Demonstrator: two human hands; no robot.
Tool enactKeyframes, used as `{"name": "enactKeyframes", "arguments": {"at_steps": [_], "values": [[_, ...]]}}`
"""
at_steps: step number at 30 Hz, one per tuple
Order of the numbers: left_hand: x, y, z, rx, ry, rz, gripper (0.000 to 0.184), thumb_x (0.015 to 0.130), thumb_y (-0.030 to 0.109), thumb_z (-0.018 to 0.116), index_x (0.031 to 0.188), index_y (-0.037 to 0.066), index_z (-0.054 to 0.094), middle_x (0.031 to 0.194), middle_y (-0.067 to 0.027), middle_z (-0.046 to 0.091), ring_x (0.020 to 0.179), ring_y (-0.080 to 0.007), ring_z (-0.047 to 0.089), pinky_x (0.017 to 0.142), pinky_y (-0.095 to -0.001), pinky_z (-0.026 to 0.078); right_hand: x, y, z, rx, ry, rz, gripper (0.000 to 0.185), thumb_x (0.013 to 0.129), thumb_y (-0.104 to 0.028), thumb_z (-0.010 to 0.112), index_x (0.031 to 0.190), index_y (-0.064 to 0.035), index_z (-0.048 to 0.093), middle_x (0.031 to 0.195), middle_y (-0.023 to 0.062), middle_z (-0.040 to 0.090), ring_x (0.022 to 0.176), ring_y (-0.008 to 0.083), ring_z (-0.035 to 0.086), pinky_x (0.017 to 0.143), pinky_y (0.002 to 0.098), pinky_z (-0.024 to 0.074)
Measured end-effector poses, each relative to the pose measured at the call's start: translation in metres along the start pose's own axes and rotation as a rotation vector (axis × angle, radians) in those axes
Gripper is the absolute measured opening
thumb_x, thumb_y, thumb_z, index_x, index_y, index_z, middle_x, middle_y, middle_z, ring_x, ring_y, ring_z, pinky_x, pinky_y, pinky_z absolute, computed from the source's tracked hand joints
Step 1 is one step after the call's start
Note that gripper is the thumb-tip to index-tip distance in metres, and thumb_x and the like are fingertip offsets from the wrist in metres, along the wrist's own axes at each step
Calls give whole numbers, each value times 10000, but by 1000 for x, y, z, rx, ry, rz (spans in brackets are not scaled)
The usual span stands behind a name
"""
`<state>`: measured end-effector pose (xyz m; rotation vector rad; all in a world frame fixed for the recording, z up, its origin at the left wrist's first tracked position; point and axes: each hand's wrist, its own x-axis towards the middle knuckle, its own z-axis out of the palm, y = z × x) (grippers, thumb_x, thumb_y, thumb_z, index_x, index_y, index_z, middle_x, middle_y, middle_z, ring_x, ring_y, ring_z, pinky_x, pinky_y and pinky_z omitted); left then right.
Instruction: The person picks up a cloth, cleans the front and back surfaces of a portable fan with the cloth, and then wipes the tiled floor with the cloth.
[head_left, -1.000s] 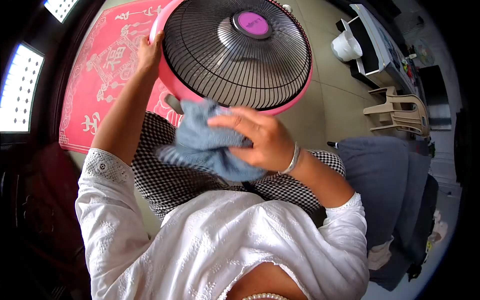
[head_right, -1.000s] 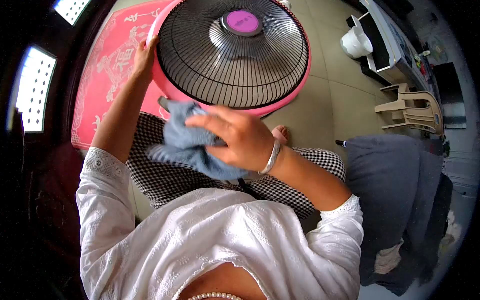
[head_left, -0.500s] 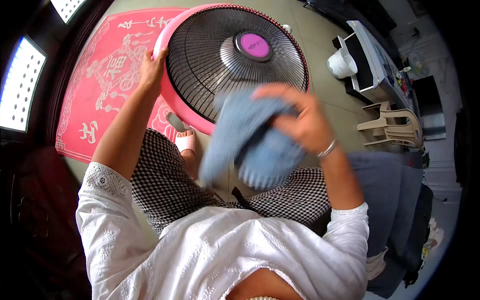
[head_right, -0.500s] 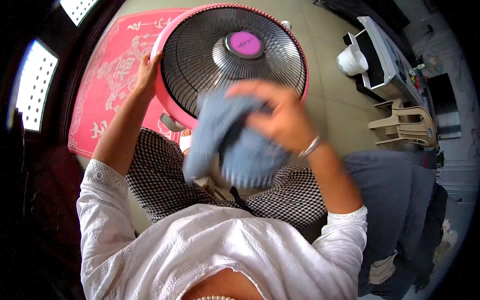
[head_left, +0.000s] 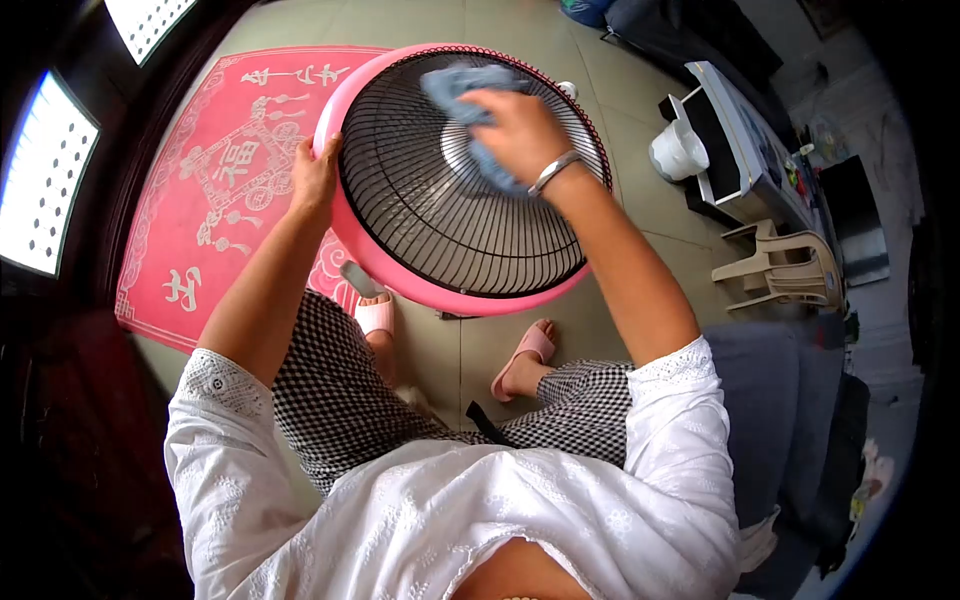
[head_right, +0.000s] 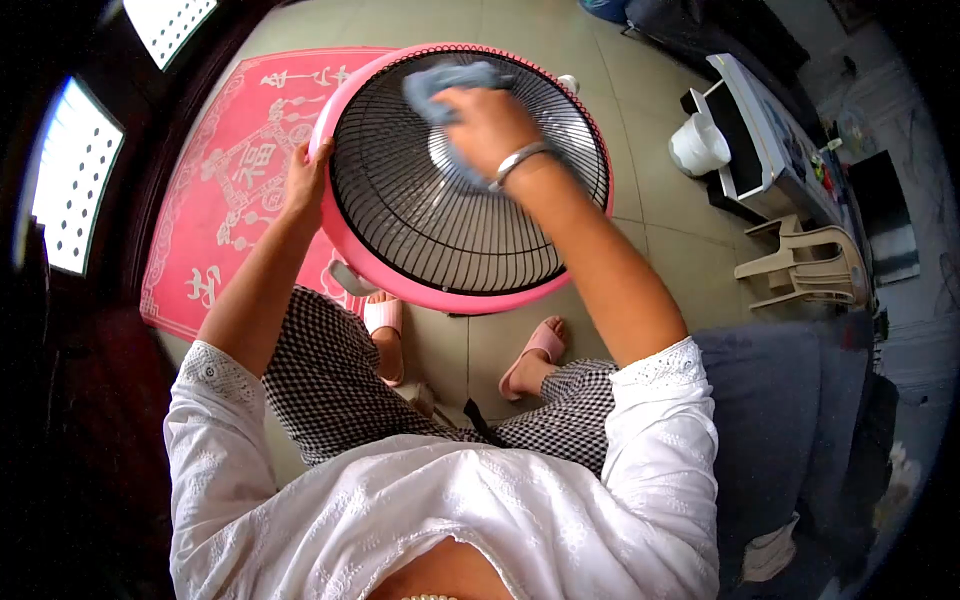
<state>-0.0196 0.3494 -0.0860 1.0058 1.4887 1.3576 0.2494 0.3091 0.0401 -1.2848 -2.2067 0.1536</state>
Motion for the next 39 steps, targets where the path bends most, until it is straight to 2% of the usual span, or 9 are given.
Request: {"name": "enactKeyframes", "arguments": {"at_steps": [6,8,10,17,21,26,32,37,39], "values": [[40,-35,-6,-133,-103,-21,648,864,382,704,1329,13,442,1091,-167,635,934,-218,633,810,-368,527,-30,-99,1,401,-323,-228,389,759,-96,675,1147,-78,655,1057,186,669,928,330,663,838,364,526],[33,-25,-6,90,-19,-6,675,844,384,730,1329,13,443,1112,-173,627,959,-218,627,819,-361,522,-31,-90,-11,435,-286,-245,379,777,-95,676,1155,-69,653,1035,170,684,923,296,677,825,338,526],[21,-27,-3,-294,-80,-15,677,833,383,735,1332,23,452,1203,-186,588,1045,-226,596,846,-371,515,-20,-65,-30,528,16,-200,336,811,-116,680,1139,-54,656,1019,164,696,902,256,690,817,312,525],[16,-14,0,2,-29,2,625,847,407,694,1309,43,483,1208,-176,586,1076,-256,580,897,-387,489,-21,77,-41,-186,282,325,396,830,-228,657,1189,-66,612,1110,196,651,1016,354,628,865,406,506],[8,-9,2,-31,8,-9,615,862,382,697,1321,43,469,1201,-174,582,1063,-237,577,867,-381,500,-40,-5,-6,-263,180,-138,308,773,-62,596,1076,-100,632,924,123,621,822,309,640,730,416,533],[9,-10,2,-211,-21,35,622,845,366,737,1304,38,474,1125,-155,622,952,-211,615,786,-355,533,-50,-101,19,122,-352,-358,419,716,-76,658,1134,-96,633,1088,124,644,942,314,645,815,386,540],[13,-19,-1,-110,-32,-15,551,866,333,702,1301,69,490,1151,-160,610,988,-232,610,844,-379,513,11,-64,-21,524,60,-65,306,807,-117,650,1106,-58,676,1130,188,659,976,310,668,871,338,514],[-22,26,6,-107,-8,-76,549,891,342,655,1306,30,477,1202,-173,580,1047,-241,585,878,-390,501,71,-24,-25,-132,467,-262,333,800,-87,630,1130,-126,637,1069,118,656,969,295,649,826,374,521],[-18,21,6,-121,-6,-72,548,895,346,647,1307,30,474,1201,-164,581,1046,-246,586,880,-386,500,79,-15,7,-312,294,-337,301,812,-92,577,1092,-187,635,1054,71,626,880,283,638,743,409,513]]}}
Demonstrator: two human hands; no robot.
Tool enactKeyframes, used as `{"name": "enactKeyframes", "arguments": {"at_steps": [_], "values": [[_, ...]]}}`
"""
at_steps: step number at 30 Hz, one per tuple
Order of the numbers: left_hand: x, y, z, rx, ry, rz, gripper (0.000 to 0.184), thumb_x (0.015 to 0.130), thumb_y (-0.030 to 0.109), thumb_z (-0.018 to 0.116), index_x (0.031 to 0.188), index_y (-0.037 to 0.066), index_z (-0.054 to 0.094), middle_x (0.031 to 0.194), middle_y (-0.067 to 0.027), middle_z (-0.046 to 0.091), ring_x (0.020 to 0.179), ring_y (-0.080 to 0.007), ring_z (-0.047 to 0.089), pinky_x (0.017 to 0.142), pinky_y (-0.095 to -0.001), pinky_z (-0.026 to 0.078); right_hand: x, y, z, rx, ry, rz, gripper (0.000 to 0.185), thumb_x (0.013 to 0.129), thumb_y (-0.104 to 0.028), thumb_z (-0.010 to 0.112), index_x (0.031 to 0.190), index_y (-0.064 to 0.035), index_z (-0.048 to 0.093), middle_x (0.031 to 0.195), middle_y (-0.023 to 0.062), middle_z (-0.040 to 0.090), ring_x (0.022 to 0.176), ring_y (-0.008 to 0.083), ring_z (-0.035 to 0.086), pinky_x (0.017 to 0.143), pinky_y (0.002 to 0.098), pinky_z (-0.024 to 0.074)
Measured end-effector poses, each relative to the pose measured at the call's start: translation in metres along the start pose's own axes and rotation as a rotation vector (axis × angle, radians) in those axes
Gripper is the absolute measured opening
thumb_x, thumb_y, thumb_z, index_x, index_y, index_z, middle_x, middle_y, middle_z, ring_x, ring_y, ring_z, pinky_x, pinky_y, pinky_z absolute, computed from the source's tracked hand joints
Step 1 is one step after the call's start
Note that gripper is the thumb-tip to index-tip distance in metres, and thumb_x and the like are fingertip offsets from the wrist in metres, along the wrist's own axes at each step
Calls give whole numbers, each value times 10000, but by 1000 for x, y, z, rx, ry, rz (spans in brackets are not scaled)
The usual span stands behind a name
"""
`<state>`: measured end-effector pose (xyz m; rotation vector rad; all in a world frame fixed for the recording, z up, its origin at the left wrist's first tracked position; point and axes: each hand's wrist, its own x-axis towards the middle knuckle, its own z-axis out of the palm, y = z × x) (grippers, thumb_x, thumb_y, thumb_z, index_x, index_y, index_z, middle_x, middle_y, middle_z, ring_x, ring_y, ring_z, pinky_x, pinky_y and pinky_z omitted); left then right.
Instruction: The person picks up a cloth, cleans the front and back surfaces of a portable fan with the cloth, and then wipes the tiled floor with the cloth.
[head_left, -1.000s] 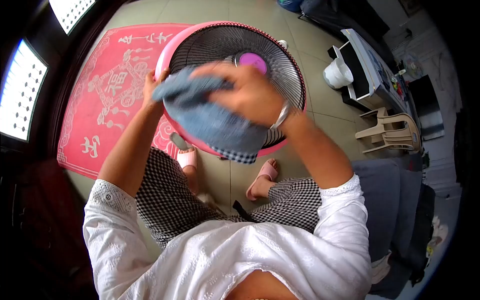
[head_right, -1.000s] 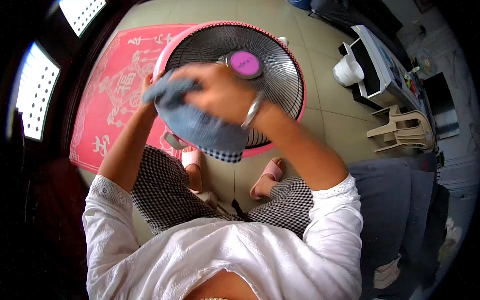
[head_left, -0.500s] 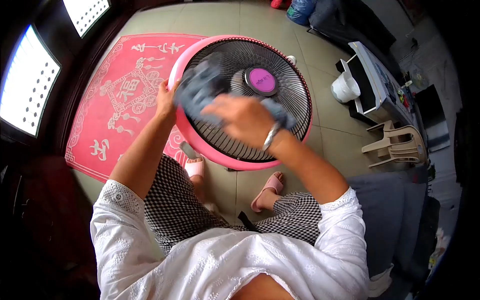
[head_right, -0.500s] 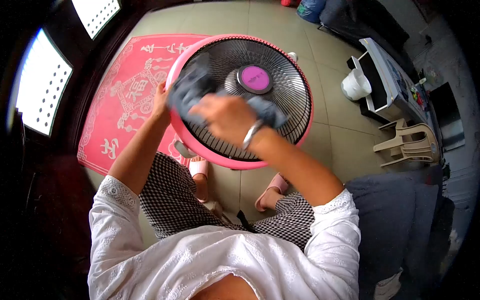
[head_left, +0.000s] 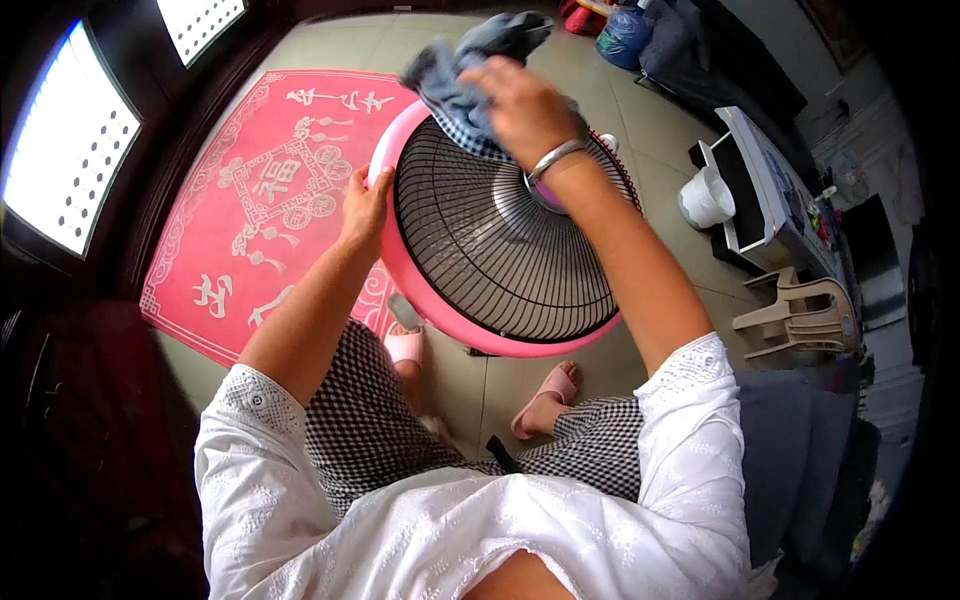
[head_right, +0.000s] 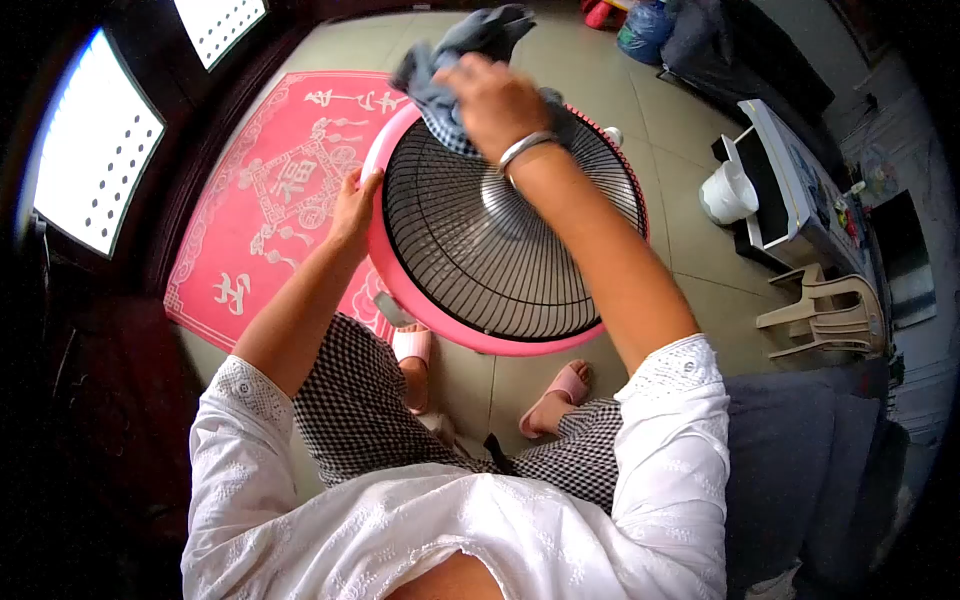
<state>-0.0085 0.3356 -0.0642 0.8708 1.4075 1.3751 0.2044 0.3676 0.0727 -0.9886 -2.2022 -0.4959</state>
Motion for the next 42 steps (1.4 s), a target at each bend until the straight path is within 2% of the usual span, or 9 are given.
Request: {"name": "enactKeyframes", "arguments": {"at_steps": [10,12,13,17,23,25,31,37,42], "values": [[9,-9,-8,-670,-421,-122,313,980,246,416,1168,39,556,1024,-121,633,871,-245,633,766,-370,556,-72,-103,-23,311,-375,-395,401,787,-120,605,1166,-248,638,1133,38,605,853,210,603,724,351,489],[25,-22,-6,-134,-306,372,293,983,226,483,1189,27,541,995,-122,630,854,-244,632,732,-388,557,-81,-103,-41,386,-578,-348,553,776,-201,661,1310,-287,545,1241,24,570,964,204,592,842,380,464],[9,-5,-2,-364,-165,-10,304,977,222,517,1206,22,529,999,-123,627,851,-243,632,728,-391,556,-81,-100,-48,386,-579,-344,553,776,-201,661,1310,-287,545,1241,24,570,964,204,592,842,380,464],[50,-36,-20,-656,-555,-285,422,1010,329,398,1304,39,481,1226,-146,557,1088,-288,557,951,-413,467,-83,-83,-58,92,-405,-361,1059,559,-590,775,1479,-354,305,1543,31,302,1409,303,281,1140,522,179],[51,-41,-22,-728,-649,-326,336,1000,332,389,1242,120,485,1133,-135,622,1055,-306,616,921,-511,512,-58,-75,-22,106,-475,-236,947,621,-615,738,1456,-399,347,1533,70,308,1399,381,265,1081,567,281],[58,-42,-26,-712,-622,-299,308,998,319,394,1210,125,505,1104,-120,626,1037,-291,617,931,-498,509,-66,-86,-6,222,-375,-273,666,682,-487,735,1304,-324,560,1365,71,483,1206,297,477,967,489,411],[14,-8,-8,-212,-145,15,321,977,299,529,1117,14,577,944,-31,624,821,-153,596,699,-285,511,-95,-84,-31,386,-210,-209,354,684,-221,728,1029,-170,670,1053,99,579,899,250,624,752,344,543],[20,-10,-13,-61,-80,-17,517,951,368,570,1328,30,468,1187,-154,584,1055,-235,565,915,-381,469,-153,-27,-99,353,-357,266,324,719,-202,713,1037,-170,661,1052,123,606,917,287,641,771,379,547],[27,-13,-6,506,96,423,475,946,300,554,1362,86,471,1340,-212,449,1217,-347,471,1027,-431,383,-169,35,-128,287,130,523,306,779,-161,701,1061,-48,662,1032,126,644,982,272,620,873,344,475]]}}
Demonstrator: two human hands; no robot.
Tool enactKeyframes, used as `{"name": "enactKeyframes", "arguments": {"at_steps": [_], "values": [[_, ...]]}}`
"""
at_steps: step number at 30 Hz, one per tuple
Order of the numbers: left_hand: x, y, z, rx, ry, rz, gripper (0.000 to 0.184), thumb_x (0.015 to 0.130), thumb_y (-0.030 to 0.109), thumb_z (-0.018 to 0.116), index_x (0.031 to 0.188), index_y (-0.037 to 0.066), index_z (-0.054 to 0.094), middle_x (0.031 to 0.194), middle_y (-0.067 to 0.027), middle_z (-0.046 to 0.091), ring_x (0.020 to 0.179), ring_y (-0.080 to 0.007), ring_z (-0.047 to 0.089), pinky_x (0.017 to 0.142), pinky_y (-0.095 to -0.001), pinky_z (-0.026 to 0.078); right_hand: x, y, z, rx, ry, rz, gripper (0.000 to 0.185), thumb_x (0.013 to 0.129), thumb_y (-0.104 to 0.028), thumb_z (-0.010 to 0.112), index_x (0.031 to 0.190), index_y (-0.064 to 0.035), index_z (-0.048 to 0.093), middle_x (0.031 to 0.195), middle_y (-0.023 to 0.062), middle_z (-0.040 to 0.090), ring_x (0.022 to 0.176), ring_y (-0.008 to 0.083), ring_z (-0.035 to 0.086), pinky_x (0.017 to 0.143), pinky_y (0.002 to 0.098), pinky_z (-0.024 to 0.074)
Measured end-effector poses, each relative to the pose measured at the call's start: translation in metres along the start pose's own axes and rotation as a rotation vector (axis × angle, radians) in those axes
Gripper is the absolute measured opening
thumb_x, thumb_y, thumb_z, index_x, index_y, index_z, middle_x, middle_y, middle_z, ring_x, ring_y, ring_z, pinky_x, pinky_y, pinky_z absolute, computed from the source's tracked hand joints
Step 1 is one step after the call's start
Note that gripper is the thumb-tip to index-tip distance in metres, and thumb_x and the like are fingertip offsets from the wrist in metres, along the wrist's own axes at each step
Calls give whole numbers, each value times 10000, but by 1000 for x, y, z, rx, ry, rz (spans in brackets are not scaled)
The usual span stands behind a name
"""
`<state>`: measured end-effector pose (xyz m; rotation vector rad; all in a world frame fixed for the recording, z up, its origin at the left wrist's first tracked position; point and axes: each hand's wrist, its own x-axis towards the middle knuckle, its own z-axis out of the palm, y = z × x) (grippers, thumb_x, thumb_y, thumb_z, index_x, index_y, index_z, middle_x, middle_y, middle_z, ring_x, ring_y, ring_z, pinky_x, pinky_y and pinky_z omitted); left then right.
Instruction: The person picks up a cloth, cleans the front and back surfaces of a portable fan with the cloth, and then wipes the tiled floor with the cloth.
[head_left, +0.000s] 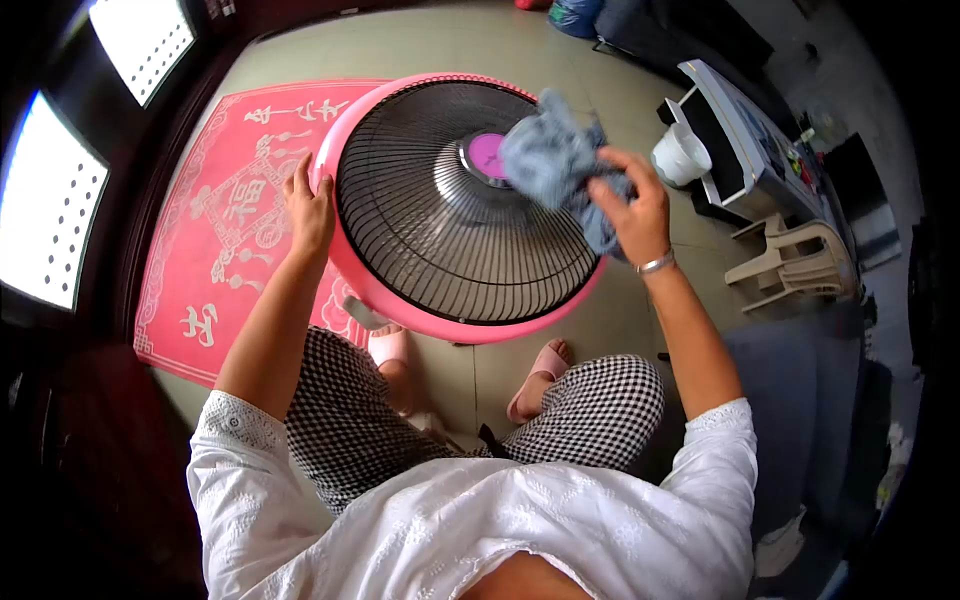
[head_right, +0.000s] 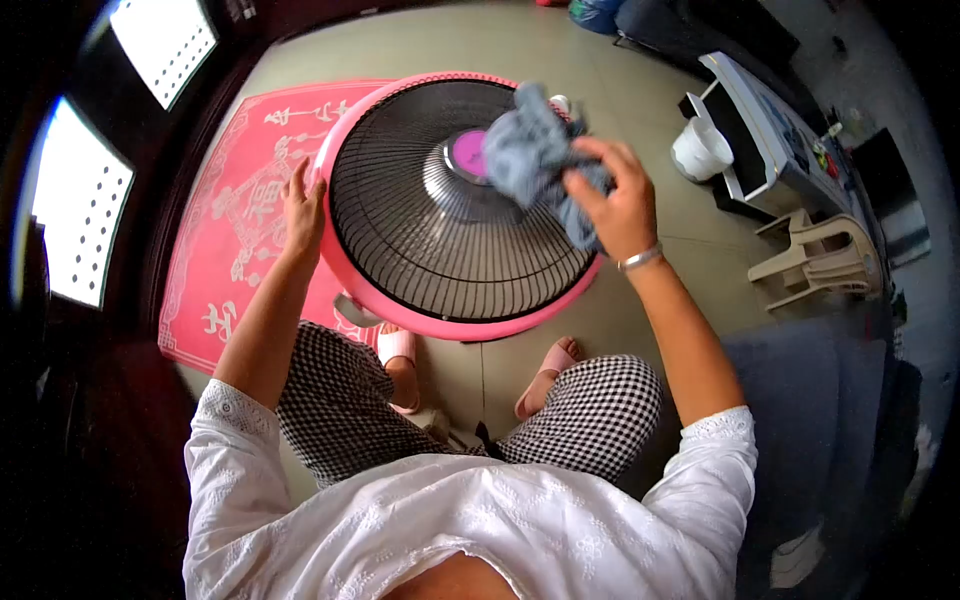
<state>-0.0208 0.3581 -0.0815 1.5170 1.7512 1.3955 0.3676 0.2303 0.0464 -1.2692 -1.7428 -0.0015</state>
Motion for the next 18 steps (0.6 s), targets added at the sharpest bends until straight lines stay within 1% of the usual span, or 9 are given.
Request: {"name": "enactKeyframes", "arguments": {"at_steps": [2,3,5,7,9,12,14,16,18], "values": [[-10,22,-3,140,21,250,433,962,293,524,1350,103,499,1354,-189,451,1254,-362,436,1076,-425,327,9,26,7,106,138,170,339,793,-208,728,1080,-43,656,1056,131,648,978,267,618,865,332,472],[-13,27,-4,139,9,267,433,962,293,524,1350,103,499,1354,-189,451,1254,-362,436,1076,-425,327,11,40,14,208,173,269,354,792,-222,737,1082,-37,653,1063,134,650,980,266,618,866,331,472],[-16,33,-5,199,-112,339,391,981,307,483,1311,105,545,1371,-158,459,1273,-332,429,1081,-412,323,3,65,28,123,112,304,391,788,-271,736,1100,-51,654,1077,141,674,1004,257,628,877,335,473],[-16,26,-4,197,-90,358,367,996,304,446,1278,110,579,1374,-139,472,1284,-308,429,1085,-404,321,-14,85,36,33,78,379,387,782,-276,730,1099,-65,665,1063,142,685,994,260,637,872,340,477],[-12,18,-7,159,-113,340,367,999,306,438,1272,109,584,1366,-142,480,1289,-301,430,1084,-400,326,-23,117,34,112,146,459,383,772,-271,724,1093,-69,672,1043,147,689,976,276,644,863,347,482],[-5,9,-7,102,-115,308,341,998,261,449,1249,83,596,1372,-140,474,1290,-290,431,1079,-386,335,-33,139,8,-51,228,579,411,751,-297,726,1092,-74,676,1041,164,686,966,287,645,864,359,483],[-5,15,-8,26,-121,256,320,991,201,461,1243,47,584,1384,-141,460,1300,-281,418,1081,-373,331,-39,188,-1,-46,373,615,465,754,-318,739,1129,-57,653,1071,171,676,959,292,642,861,365,487],[-3,13,-8,19,-102,222,335,987,195,467,1269,39,555,1384,-139,459,1299,-285,418,1080,-374,332,-38,193,1,85,518,631,505,767,-329,751,1167,-46,628,1096,167,671,967,287,638,861,358,489],[-1,12,-11,17,-85,203,355,983,189,473,1296,30,526,1383,-137,458,1299,-289,418,1080,-375,333,-45,183,12,62,433,697,503,770,-324,752,1170,-46,626,1104,165,669,974,280,636,862,353,490]]}}
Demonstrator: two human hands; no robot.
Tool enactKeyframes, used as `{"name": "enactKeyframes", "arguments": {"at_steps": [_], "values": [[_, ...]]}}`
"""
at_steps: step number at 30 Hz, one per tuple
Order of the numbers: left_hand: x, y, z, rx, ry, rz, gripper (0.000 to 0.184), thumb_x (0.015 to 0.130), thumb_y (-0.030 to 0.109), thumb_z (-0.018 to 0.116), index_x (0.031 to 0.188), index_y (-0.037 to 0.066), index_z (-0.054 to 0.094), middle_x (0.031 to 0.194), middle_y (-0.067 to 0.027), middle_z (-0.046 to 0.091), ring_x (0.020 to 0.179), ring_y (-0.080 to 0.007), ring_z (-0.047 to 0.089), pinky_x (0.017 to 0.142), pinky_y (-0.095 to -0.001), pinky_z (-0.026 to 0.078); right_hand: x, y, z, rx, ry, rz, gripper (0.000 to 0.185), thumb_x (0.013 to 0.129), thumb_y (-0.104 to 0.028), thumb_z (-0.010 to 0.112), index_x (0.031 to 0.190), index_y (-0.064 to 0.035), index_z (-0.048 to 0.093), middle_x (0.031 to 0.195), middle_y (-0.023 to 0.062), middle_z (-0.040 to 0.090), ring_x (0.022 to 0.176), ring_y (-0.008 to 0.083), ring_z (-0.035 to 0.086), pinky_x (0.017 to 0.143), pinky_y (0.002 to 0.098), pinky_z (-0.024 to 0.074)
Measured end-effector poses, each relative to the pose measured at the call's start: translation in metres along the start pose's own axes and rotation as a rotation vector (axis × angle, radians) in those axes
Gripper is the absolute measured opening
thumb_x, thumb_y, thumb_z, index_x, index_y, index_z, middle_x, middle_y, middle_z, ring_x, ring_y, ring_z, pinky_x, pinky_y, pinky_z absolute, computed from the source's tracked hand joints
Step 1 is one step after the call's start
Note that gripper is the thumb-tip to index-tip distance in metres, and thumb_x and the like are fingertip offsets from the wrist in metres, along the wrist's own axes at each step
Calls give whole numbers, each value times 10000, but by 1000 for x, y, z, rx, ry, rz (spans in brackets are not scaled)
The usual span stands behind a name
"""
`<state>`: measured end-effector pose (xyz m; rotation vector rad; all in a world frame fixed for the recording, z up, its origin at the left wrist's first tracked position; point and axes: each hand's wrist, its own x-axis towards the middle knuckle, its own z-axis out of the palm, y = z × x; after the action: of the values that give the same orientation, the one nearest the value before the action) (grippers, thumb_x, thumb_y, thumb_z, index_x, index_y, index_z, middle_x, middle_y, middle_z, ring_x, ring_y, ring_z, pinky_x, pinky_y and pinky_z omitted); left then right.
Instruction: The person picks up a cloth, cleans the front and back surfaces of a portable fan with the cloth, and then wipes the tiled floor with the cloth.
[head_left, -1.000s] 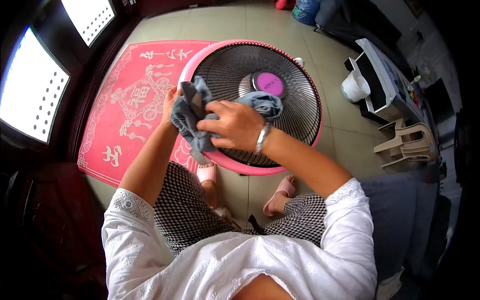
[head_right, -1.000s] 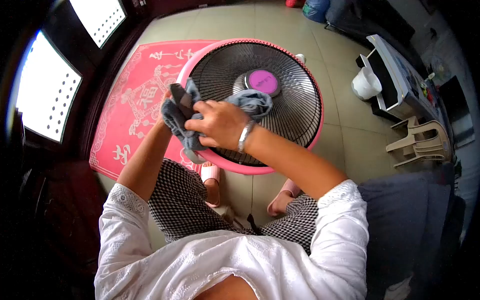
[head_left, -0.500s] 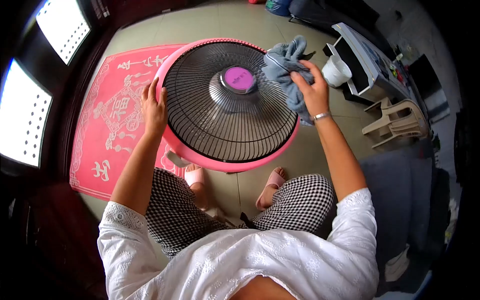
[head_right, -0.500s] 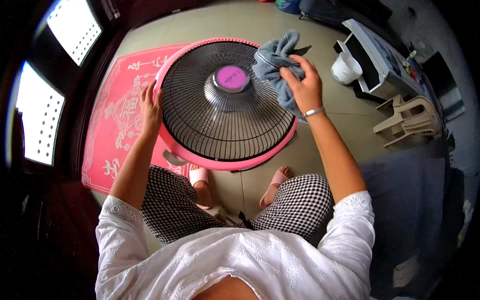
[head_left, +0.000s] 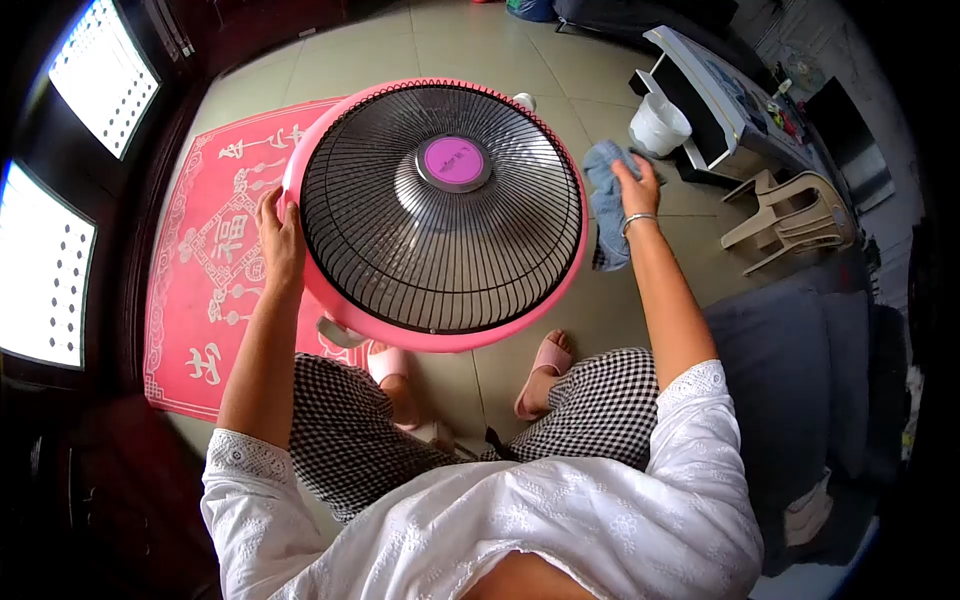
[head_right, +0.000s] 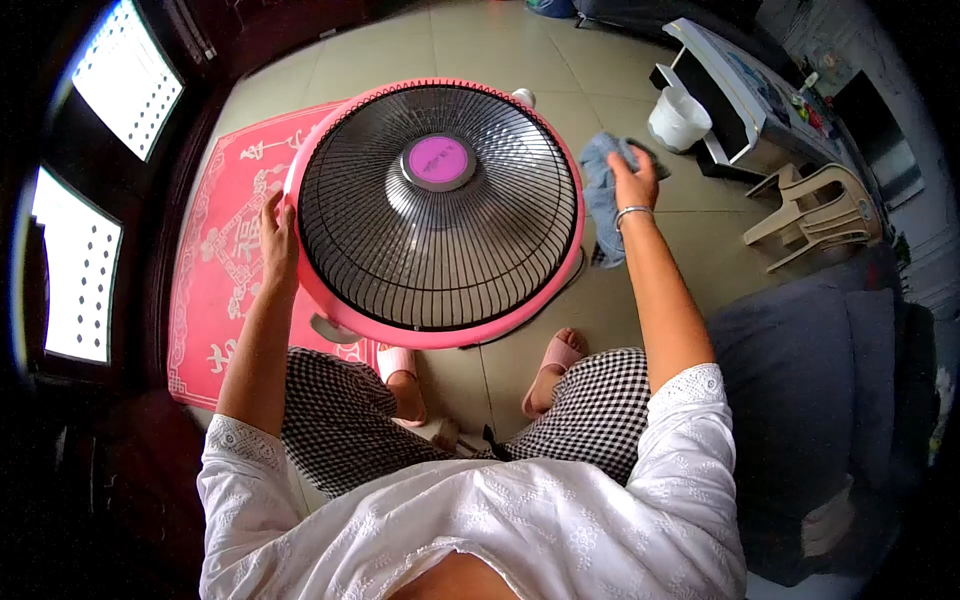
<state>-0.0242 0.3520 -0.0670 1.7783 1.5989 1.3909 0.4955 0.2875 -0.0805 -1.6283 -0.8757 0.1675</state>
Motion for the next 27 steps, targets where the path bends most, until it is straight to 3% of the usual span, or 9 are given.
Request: {"name": "enactKeyframes", "arguments": {"at_steps": [2,5,7,8,13,15,17,20,27], "values": [[1,-2,3,-119,58,-226,429,967,243,517,1326,12,474,1373,-153,457,1277,-270,437,1066,-379,350,-11,5,2,-63,-259,129,525,786,-340,738,1193,-34,610,1140,162,661,1024,273,629,881,348,484],[2,-3,1,-371,76,-405,470,945,305,577,1293,0,497,1266,-145,548,1150,-221,535,990,-354,419,-9,43,5,-287,-269,151,552,810,-383,680,1225,-31,587,1188,188,639,1101,323,606,926,375,468],[-6,37,-14,-505,-69,-566,431,933,307,605,1238,7,550,1116,-105,633,1002,-189,600,889,-319,471,-19,37,-9,-374,-283,114,539,811,-378,673,1222,-39,589,1194,192,635,1103,333,602,930,381,467],[-7,33,-13,-535,-58,-509,392,909,285,642,1174,0,592,999,-81,664,889,-163,620,800,-296,495,-22,33,-14,-458,-302,76,526,812,-373,666,1219,-47,592,1199,196,631,1104,343,598,933,387,466],[-2,21,-16,-744,-197,-428,352,878,225,677,1118,-22,606,969,-76,666,845,-151,624,783,-275,499,-35,23,-28,-449,-365,72,484,821,-360,659,1207,-74,602,1177,196,633,1094,350,594,926,400,470],[-6,40,-17,-739,-72,-355,353,864,205,692,1116,-25,599,967,-74,664,851,-150,626,786,-278,502,-49,5,-24,-474,-401,19,472,825,-360,657,1204,-84,605,1167,196,633,1089,352,593,921,407,473],[-8,48,-18,-758,-65,-359,361,860,161,697,1144,-27,576,1006,-82,654,909,-151,619,820,-279,496,-63,-9,-17,-593,-487,-44,462,828,-363,659,1198,-91,612,1151,192,632,1086,355,586,912,417,476],[-19,74,-18,-777,-47,-153,381,887,115,678,1205,-25,520,1132,-93,606,1030,-153,577,923,-286,447,-70,7,-6,-590,-504,-125,442,827,-336,668,1180,-73,625,1102,194,648,1031,352,608,893,408,482],[-43,96,-10,-565,-13,166,375,888,71,680,1213,-6,509,1138,-65,565,1069,-152,522,975,-287,390,-84,0,10,-600,-618,-201,367,805,-313,681,1114,-116,675,1075,179,667,1010,356,626,895,439,495]]}}
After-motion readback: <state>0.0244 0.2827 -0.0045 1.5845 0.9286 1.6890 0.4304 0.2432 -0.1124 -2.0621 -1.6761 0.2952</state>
